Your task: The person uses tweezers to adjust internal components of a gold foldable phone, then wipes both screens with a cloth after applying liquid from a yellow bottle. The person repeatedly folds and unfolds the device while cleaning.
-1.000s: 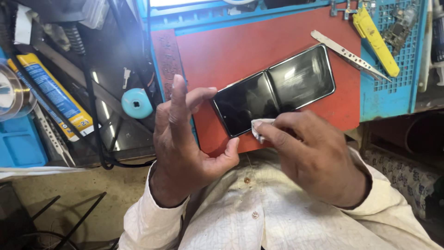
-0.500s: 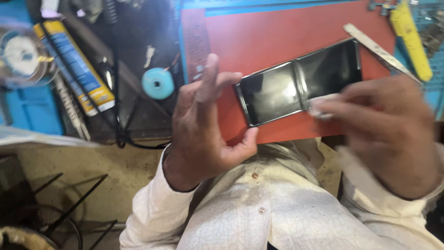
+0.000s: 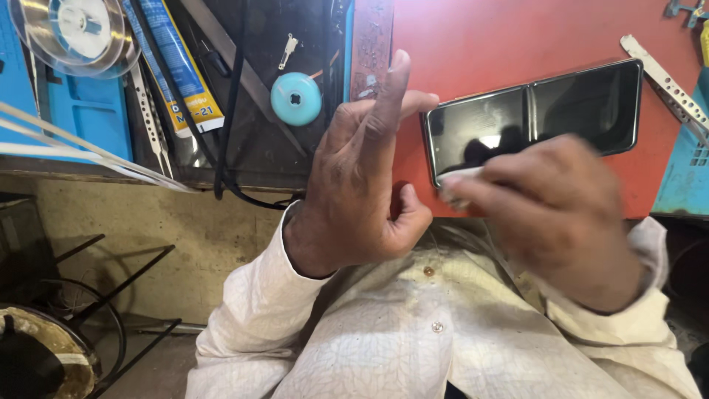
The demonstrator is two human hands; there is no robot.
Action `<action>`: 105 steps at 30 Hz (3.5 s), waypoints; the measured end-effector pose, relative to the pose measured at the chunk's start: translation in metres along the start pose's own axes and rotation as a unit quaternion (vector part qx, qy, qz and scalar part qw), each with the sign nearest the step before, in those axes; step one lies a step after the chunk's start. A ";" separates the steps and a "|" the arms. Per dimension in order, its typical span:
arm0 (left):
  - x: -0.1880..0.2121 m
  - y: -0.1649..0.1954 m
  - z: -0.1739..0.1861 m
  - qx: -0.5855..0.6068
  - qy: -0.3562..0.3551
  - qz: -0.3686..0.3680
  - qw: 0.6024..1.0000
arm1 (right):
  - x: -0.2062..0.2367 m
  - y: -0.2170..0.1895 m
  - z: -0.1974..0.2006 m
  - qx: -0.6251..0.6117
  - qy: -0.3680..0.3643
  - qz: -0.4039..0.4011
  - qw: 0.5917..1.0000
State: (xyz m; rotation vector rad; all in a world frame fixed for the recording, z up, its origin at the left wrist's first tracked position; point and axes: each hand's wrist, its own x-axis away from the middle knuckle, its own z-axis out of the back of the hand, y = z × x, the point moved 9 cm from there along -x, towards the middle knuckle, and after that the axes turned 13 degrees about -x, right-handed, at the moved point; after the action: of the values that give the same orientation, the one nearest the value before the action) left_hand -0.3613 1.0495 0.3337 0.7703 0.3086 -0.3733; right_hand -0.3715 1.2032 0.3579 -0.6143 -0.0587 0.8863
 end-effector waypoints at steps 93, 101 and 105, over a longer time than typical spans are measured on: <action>-0.014 0.006 -0.017 -0.055 -0.007 0.037 0.998 | 0.034 0.066 0.083 0.057 0.239 -0.255 0.935; -0.014 0.006 -0.023 -0.044 -0.019 0.052 0.997 | 0.017 0.060 0.087 0.067 0.223 -0.205 0.951; -0.015 0.009 -0.023 -0.053 -0.006 0.046 0.997 | 0.023 0.061 0.085 0.106 0.219 -0.184 0.952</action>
State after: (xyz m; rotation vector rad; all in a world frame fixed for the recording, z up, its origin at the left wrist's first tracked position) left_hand -0.3736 1.0750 0.3293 0.6746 0.2782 -0.2726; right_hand -0.4251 1.2897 0.3916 -0.5627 0.3120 0.3734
